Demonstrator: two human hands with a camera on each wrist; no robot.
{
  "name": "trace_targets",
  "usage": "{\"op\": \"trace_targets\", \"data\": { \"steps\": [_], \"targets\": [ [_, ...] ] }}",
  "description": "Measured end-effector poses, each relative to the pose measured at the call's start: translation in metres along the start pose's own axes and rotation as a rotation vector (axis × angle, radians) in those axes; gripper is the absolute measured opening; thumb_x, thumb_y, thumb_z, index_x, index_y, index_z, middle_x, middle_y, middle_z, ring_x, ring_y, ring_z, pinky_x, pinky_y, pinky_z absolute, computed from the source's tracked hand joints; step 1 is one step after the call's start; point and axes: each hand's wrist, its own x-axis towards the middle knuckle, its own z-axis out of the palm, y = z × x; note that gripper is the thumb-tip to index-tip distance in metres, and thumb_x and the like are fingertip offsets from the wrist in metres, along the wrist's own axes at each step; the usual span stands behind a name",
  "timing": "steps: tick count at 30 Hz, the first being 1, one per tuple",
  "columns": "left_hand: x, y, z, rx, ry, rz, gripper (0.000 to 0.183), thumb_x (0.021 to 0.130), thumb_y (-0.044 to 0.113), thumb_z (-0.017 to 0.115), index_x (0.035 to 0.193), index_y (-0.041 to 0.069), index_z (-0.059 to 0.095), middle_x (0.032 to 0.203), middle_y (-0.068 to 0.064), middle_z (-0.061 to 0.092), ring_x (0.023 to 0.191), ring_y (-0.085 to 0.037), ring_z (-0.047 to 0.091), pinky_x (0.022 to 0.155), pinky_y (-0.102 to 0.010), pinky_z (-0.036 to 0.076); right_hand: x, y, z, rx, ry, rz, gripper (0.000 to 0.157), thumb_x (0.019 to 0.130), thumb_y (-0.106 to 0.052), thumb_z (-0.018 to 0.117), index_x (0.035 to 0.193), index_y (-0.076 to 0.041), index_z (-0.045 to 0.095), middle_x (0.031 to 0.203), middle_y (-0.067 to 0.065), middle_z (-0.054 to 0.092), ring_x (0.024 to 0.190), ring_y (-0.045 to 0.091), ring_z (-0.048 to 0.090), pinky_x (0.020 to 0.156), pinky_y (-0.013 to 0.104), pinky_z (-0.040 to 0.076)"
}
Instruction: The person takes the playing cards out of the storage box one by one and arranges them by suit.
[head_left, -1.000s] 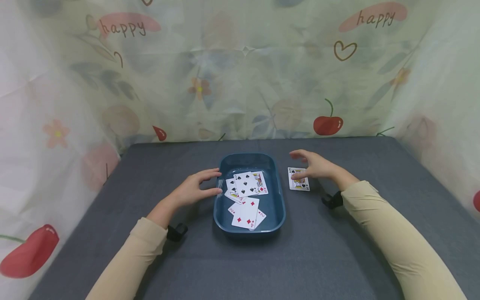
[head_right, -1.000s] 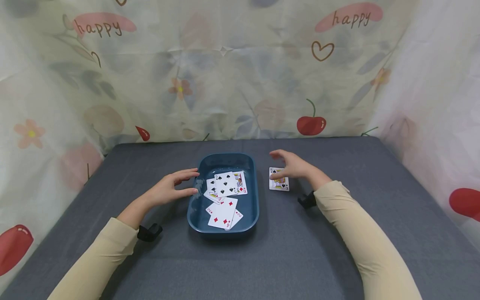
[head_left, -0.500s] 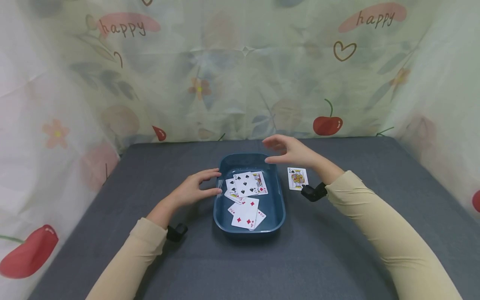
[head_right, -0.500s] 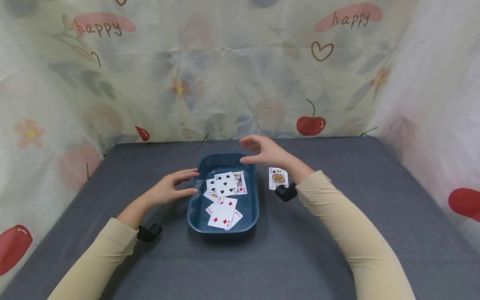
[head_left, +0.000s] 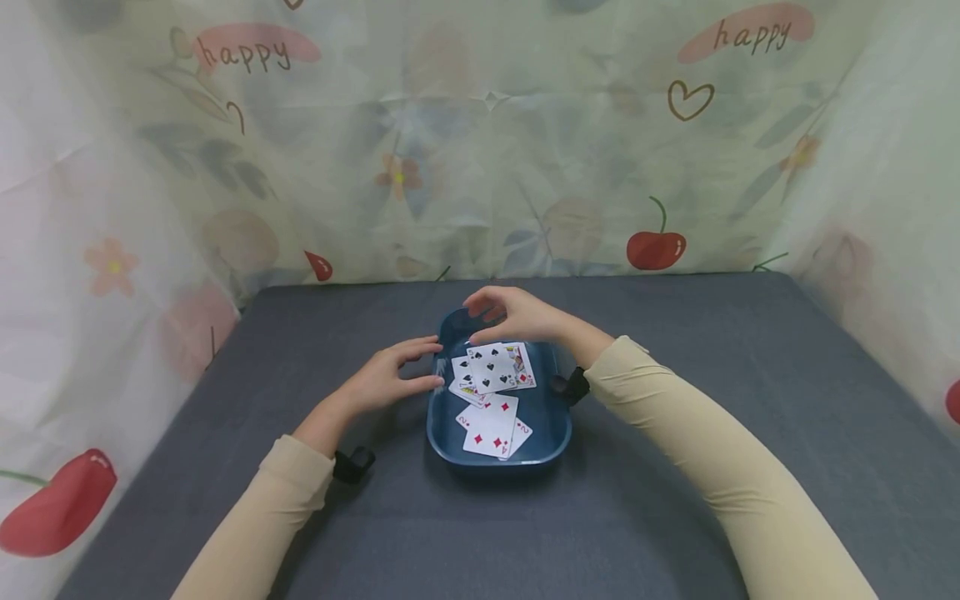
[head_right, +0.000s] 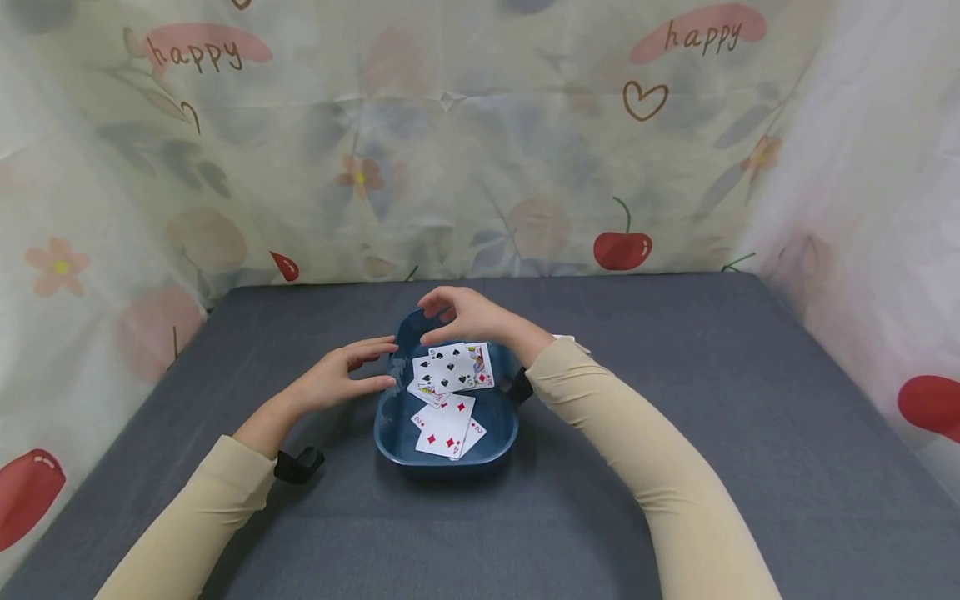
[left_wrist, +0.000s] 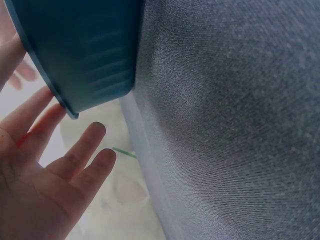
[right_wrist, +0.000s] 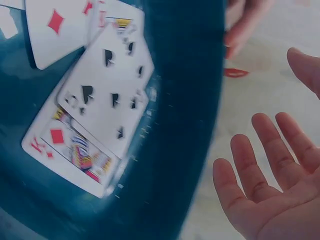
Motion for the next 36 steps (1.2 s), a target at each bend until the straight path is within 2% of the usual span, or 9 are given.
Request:
{"op": "trace_targets", "data": {
  "steps": [7, 15, 22, 28, 36],
  "targets": [
    [0.000, -0.003, 0.000, 0.005, 0.002, 0.005, 0.061, 0.086, 0.034, 0.066, 0.139, 0.015, 0.045, 0.151, -0.009, 0.034, 0.139, -0.033, 0.031, 0.107, -0.060, 0.031, 0.014, 0.009, 0.017, 0.038, -0.062, 0.142, 0.058, 0.082, -0.018, 0.071, 0.134, -0.007, 0.046, 0.134, 0.014, 0.052, 0.126, 0.031, 0.047, 0.106, 0.041, 0.041],
    [0.000, -0.005, 0.000, -0.007, -0.002, 0.004, 0.062, 0.085, 0.037, 0.066, 0.139, 0.016, 0.044, 0.152, -0.008, 0.033, 0.138, -0.033, 0.034, 0.106, -0.060, 0.032, 0.025, 0.016, 0.031, -0.042, -0.104, 0.212, 0.063, 0.080, -0.018, 0.073, 0.136, -0.009, 0.044, 0.139, 0.012, 0.047, 0.131, 0.031, 0.042, 0.108, 0.043, 0.037],
    [-0.001, -0.005, 0.000, -0.016, -0.005, 0.028, 0.063, 0.084, 0.041, 0.066, 0.139, 0.016, 0.045, 0.151, -0.008, 0.034, 0.137, -0.034, 0.036, 0.106, -0.059, 0.034, 0.026, 0.021, 0.038, -0.107, -0.169, 0.307, 0.075, 0.075, -0.021, 0.078, 0.139, -0.019, 0.040, 0.147, 0.007, 0.039, 0.137, 0.029, 0.035, 0.109, 0.049, 0.035],
    [-0.001, -0.004, -0.001, -0.021, -0.006, 0.036, 0.063, 0.085, 0.040, 0.066, 0.139, 0.015, 0.045, 0.151, -0.008, 0.034, 0.135, -0.034, 0.039, 0.106, -0.057, 0.035, 0.026, 0.023, 0.041, -0.193, -0.225, 0.334, 0.085, 0.071, -0.022, 0.081, 0.143, -0.024, 0.034, 0.150, 0.006, 0.035, 0.136, 0.029, 0.035, 0.108, 0.047, 0.037],
    [-0.002, -0.004, 0.000, -0.028, -0.006, 0.039, 0.062, 0.085, 0.038, 0.066, 0.139, 0.015, 0.045, 0.152, -0.009, 0.033, 0.134, -0.035, 0.040, 0.106, -0.055, 0.035, 0.029, 0.026, 0.048, -0.248, -0.249, 0.317, 0.096, 0.069, -0.020, 0.083, 0.147, -0.021, 0.027, 0.152, 0.007, 0.031, 0.139, 0.028, 0.031, 0.113, 0.050, 0.030]
  ]
}}
